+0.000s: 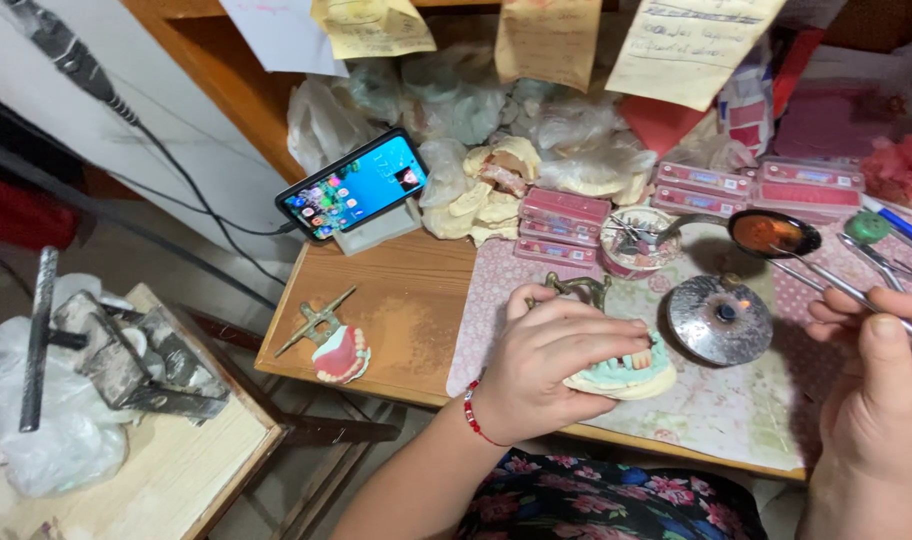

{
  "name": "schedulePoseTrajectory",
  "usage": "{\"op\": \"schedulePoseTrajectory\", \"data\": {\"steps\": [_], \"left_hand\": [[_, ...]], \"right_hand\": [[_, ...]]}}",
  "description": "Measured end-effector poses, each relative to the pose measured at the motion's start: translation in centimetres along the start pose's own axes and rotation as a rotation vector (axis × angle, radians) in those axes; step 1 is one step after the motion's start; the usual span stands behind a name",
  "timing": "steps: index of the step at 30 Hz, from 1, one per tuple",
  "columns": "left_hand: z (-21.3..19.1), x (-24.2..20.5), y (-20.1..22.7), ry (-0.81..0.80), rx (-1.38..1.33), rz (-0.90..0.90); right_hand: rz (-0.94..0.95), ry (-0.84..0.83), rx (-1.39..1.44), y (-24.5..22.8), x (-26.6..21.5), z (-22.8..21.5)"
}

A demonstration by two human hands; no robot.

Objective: Applying wax to a dental model and shaping it with a carving tool

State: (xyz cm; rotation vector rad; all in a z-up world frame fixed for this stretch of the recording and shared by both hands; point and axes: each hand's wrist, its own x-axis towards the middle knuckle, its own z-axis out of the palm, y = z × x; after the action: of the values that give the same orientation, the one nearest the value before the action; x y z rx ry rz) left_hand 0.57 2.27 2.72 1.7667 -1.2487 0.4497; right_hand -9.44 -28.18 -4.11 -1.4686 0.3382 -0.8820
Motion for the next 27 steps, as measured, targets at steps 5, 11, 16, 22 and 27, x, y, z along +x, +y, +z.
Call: {"op": "schedulePoseTrajectory", "data": {"steps": [5,11,16,22,27], "left_hand": [[0.4,0.0,0.0,0.01,-0.01,-0.012],[0.3,0.0,0.0,-0.017,-0.051,-0.014],[0.4,0.5,-0.1,-0.047,-0.066,-0.021],[0.5,0.8,0.1,-0.032,-0.068,-0.031],[0.5,0.6,0.0,-0.045,-0.059,-0.03]], "right_hand": [[-0.025,0.031,0.085,-2.2,0.1,1.5],[-0.028,0.048,0.135,-4.0,0.4,2.7],[-0.017,0.098,0.197,-4.6,0.8,3.0],[0.061,0.059,0.163,-5.4,0.7,3.3],[0.082,0.032,0.15,-5.3,0.8,3.3]]}}
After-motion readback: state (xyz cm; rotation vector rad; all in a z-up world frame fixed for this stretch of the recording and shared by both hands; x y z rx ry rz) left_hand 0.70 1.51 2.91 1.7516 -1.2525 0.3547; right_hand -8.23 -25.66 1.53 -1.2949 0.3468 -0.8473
